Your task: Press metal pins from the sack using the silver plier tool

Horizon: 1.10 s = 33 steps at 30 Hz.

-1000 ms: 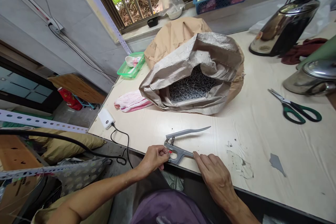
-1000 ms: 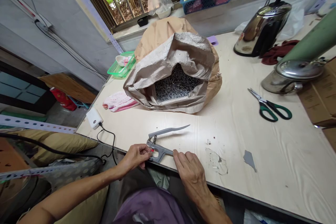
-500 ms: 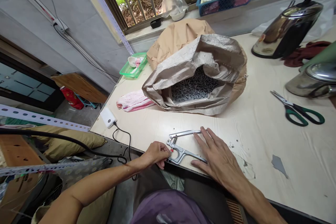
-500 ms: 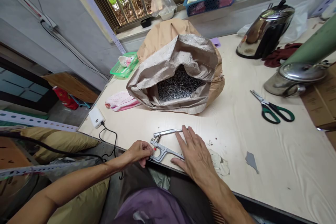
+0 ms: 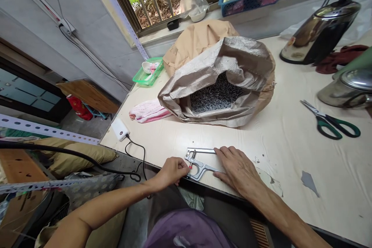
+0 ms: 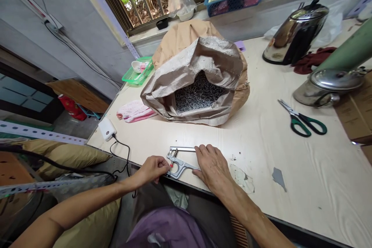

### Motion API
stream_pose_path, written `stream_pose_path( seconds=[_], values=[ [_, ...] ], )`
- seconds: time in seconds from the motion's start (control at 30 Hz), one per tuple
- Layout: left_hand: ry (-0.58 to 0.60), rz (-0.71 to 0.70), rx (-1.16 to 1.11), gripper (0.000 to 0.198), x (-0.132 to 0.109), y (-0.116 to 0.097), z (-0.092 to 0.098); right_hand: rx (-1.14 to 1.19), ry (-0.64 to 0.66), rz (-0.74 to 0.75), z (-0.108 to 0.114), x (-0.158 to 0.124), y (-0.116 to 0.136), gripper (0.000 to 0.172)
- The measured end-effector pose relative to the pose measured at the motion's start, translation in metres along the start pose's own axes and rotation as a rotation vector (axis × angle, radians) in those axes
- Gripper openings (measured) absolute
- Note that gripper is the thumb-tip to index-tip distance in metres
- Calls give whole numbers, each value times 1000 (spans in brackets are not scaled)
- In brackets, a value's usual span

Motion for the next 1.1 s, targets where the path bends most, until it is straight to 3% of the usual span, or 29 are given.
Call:
stream_pose_path(
  seconds=[0.1,0.17,0.23,0.37,0.47,0.63,0.77,0.9,1.03,1.1],
  values=[
    [-156,-456,325,26,-9,-32,-4,-3,6,-29,1,-1,3,39],
    [-126,-686,465,48,-10,-50,-20,-2,2,-31,2,-3,5,37],
    [-49,-802,558,71,-2,-63,-36,-3,-4,-33,4,-4,7,39],
    [48,-763,656,70,22,-74,-47,-65,7,-72,4,-8,6,49],
    [79,-739,657,67,30,-78,-45,-130,30,-114,4,-9,6,41],
    [71,-716,585,38,34,-79,-44,-136,33,-75,12,-2,6,10],
    [52,-706,587,22,34,-79,-47,-72,30,-45,14,3,2,20],
    [53,-714,623,23,34,-80,-51,-15,62,-24,10,4,-2,22],
    [-17,-727,585,31,32,-80,-47,-44,39,-45,3,1,-7,10],
    [-96,-784,492,47,25,-80,-35,-63,-53,-52,5,-3,-8,26]
  ],
)
Point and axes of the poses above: each hand's wrist, its own x-axis towards the middle knuckle, its own z-axis out of the back of the hand, y = z × x, the point moved 6 cm from there along x, towards the middle knuckle, and after that the axes turned 11 degrees about -x, right-handed, at the moved point
